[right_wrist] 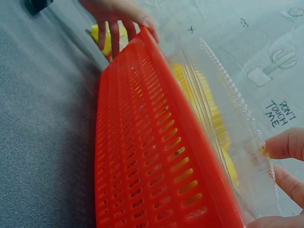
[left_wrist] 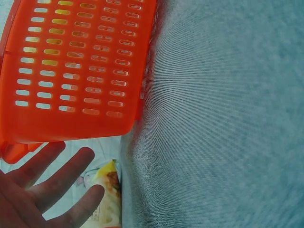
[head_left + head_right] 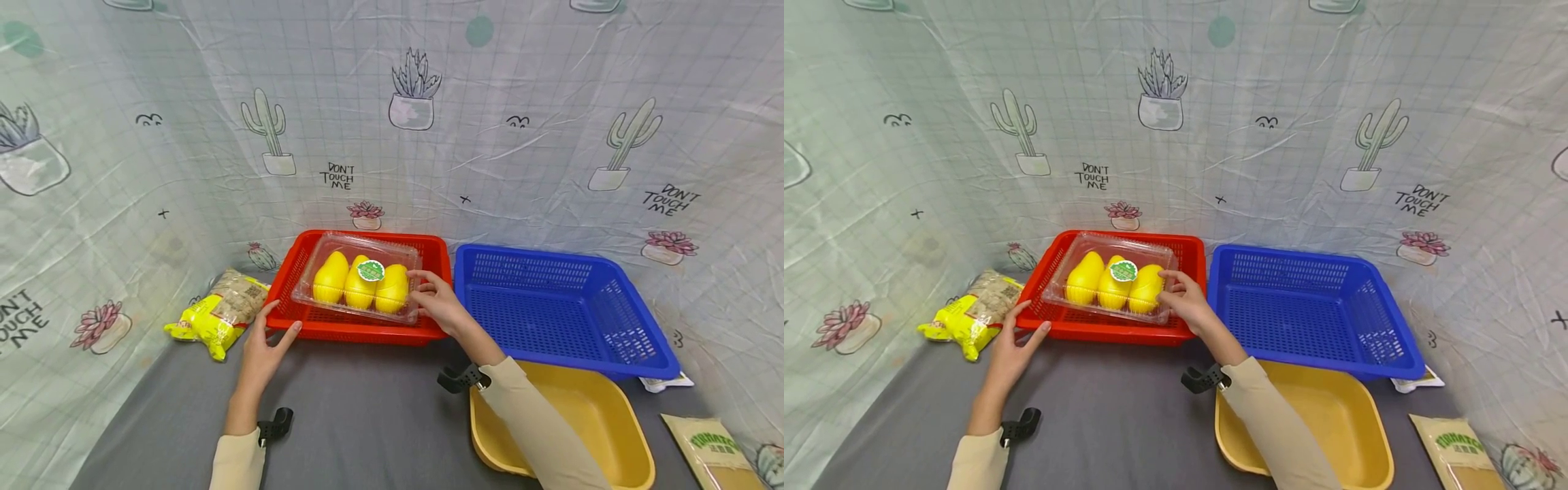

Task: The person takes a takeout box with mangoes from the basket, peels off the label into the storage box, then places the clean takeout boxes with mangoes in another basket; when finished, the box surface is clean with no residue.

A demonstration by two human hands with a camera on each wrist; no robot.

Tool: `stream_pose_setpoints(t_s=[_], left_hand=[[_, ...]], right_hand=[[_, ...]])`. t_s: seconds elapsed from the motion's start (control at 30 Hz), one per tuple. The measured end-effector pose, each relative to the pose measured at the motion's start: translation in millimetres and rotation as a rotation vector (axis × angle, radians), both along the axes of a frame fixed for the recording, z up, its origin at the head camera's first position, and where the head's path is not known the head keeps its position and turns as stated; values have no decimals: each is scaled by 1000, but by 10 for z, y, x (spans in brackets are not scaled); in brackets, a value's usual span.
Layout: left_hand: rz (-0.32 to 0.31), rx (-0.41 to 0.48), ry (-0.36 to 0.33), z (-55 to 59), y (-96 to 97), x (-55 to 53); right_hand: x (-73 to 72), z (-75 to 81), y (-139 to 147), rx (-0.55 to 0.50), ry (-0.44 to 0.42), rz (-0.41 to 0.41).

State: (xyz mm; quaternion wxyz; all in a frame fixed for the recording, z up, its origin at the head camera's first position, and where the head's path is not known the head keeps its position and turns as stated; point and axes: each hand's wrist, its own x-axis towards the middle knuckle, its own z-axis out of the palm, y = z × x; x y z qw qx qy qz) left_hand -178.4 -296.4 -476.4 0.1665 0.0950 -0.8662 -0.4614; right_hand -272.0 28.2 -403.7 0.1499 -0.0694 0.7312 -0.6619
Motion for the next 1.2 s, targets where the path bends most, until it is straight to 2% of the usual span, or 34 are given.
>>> stream_pose_setpoints(t_s=[0.4, 1.2], left_hand=[[1, 36, 14, 4, 13, -6], [6, 18, -1, -12, 12, -3]], right_hand=[[57, 106, 93, -12, 30, 3], [346, 368, 288, -37, 132, 81]])
